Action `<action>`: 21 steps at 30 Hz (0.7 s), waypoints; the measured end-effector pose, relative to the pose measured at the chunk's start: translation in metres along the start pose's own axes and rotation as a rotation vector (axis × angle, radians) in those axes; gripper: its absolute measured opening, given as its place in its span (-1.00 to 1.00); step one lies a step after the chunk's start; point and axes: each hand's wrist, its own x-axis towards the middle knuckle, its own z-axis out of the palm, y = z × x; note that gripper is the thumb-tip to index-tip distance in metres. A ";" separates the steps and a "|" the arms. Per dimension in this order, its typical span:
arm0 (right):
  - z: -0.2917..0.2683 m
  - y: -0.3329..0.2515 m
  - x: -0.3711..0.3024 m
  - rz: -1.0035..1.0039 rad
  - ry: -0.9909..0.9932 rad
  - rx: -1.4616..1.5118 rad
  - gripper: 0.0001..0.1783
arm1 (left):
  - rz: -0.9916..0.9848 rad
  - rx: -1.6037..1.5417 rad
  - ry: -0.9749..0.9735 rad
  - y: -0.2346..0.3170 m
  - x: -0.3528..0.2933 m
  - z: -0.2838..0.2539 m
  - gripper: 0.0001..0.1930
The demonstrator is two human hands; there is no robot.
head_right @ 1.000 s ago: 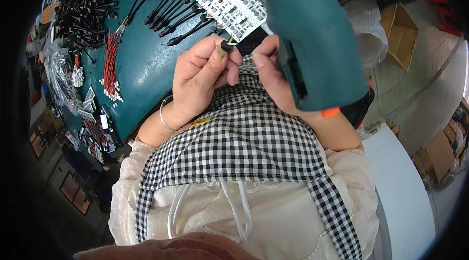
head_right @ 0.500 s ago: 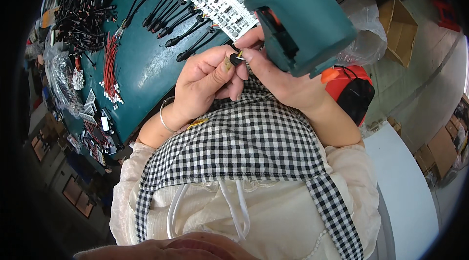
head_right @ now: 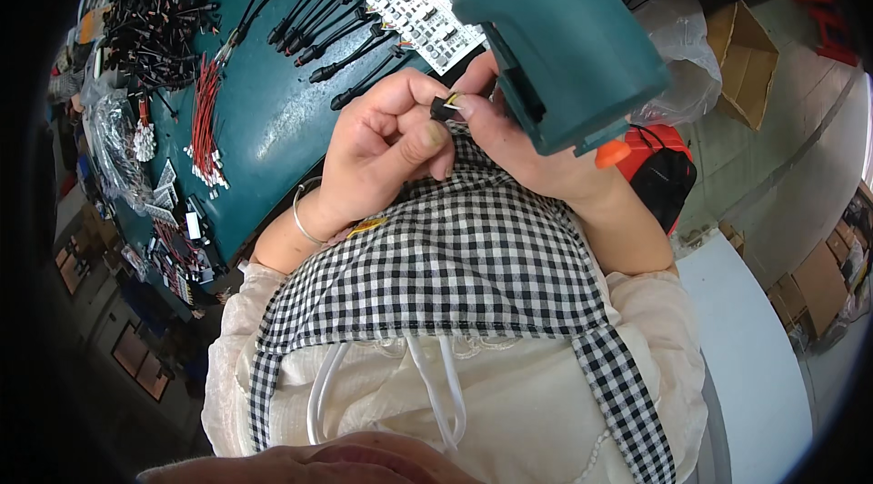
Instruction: The person uses a soldering iron to attach wires to a circuit board. They repeatedly pick up individual wires, apply heat to the connection points on the board, and place the finished units on the table. The process involves handling multiple wires and a circuit board throughout the clip.
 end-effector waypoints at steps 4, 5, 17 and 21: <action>0.004 -0.005 -0.003 0.038 0.024 -0.055 -0.32 | 0.041 0.175 0.087 -0.006 -0.002 -0.002 -0.84; 0.004 -0.004 -0.005 0.010 0.005 -0.141 -0.33 | 0.068 0.204 0.107 -0.007 -0.002 -0.003 -0.84; 0.003 -0.003 -0.003 0.018 0.143 0.101 -0.38 | 0.485 0.749 0.192 0.000 0.004 -0.007 -0.86; 0.004 0.000 -0.004 0.058 0.135 0.236 -0.37 | 0.481 0.757 0.132 0.004 0.003 -0.005 -0.82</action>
